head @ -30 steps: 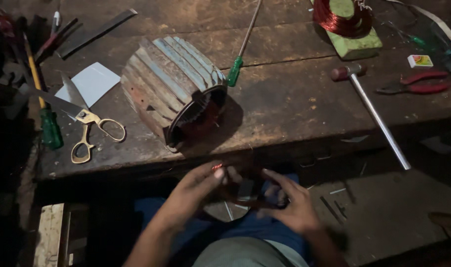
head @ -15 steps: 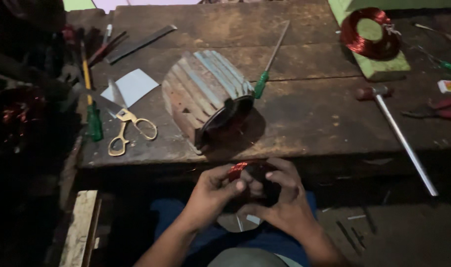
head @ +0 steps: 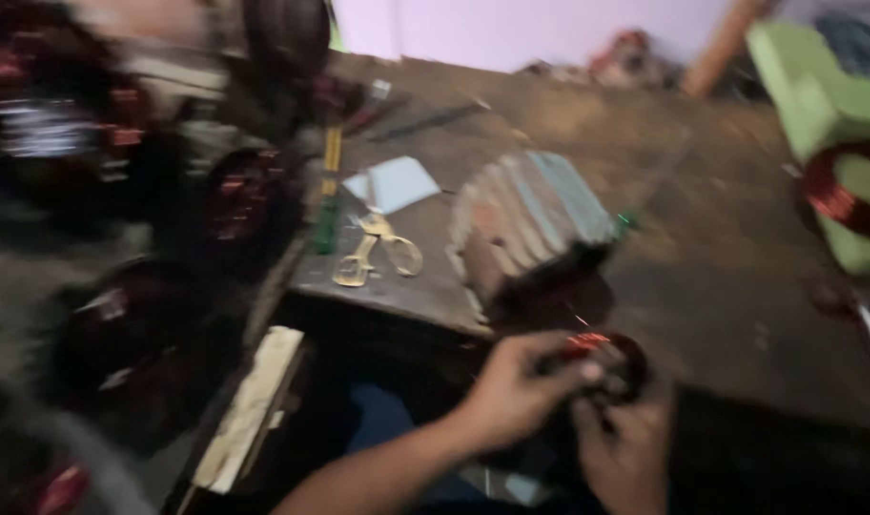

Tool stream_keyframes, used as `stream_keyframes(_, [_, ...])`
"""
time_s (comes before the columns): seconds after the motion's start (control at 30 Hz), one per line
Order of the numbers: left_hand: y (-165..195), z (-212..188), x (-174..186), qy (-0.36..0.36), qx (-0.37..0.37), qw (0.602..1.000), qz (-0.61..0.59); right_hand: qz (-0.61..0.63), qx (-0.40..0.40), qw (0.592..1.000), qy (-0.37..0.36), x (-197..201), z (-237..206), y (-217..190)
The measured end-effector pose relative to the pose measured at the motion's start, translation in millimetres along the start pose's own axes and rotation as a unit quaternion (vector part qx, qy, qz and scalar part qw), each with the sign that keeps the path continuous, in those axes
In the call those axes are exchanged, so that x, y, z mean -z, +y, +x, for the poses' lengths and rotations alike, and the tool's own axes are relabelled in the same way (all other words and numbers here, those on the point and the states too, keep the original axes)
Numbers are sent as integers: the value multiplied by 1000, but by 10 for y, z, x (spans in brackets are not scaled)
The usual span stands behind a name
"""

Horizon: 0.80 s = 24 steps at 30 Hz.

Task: The person winds copper wire into the slots of a motor stator, inserts insulating paper between layers, and uses a screwdriver and rubber mallet to pack and secure the windings. The person repeats this process for multiple slots, adjusting the stator orientation as needed.

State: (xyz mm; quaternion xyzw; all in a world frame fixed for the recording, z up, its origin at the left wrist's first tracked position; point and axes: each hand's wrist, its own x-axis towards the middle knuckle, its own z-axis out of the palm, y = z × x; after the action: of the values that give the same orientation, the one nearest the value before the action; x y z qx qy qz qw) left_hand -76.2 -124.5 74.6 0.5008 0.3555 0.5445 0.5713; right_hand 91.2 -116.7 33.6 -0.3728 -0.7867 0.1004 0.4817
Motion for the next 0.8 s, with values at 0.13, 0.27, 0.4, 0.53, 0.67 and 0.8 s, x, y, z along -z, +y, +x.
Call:
stream_keyframes(0.13, [213,-34,55,36,-66,982,174,-21,27,999,31,-167,-164,399])
stream_keyframes(0.27, [563,23,247,43,-131,822,553,42,-72,996,4,-302,-368,845])
stream_keyframes(0.4, [974,475,598,188,-389,686,586,125,-139,982,-15,-184,-396,1001])
stream_keyframes(0.53, [955,952,751,20,-419,730,539,122,-301,944,-56,82,-204,895])
stream_keyframes(0.67, [611,1174,638,44,-412,759,502,-2,-109,993,-44,422,177,873])
stream_keyframes(0.8, [322,1572,367,99,-402,751,515,54,-246,967,-39,589,583,974])
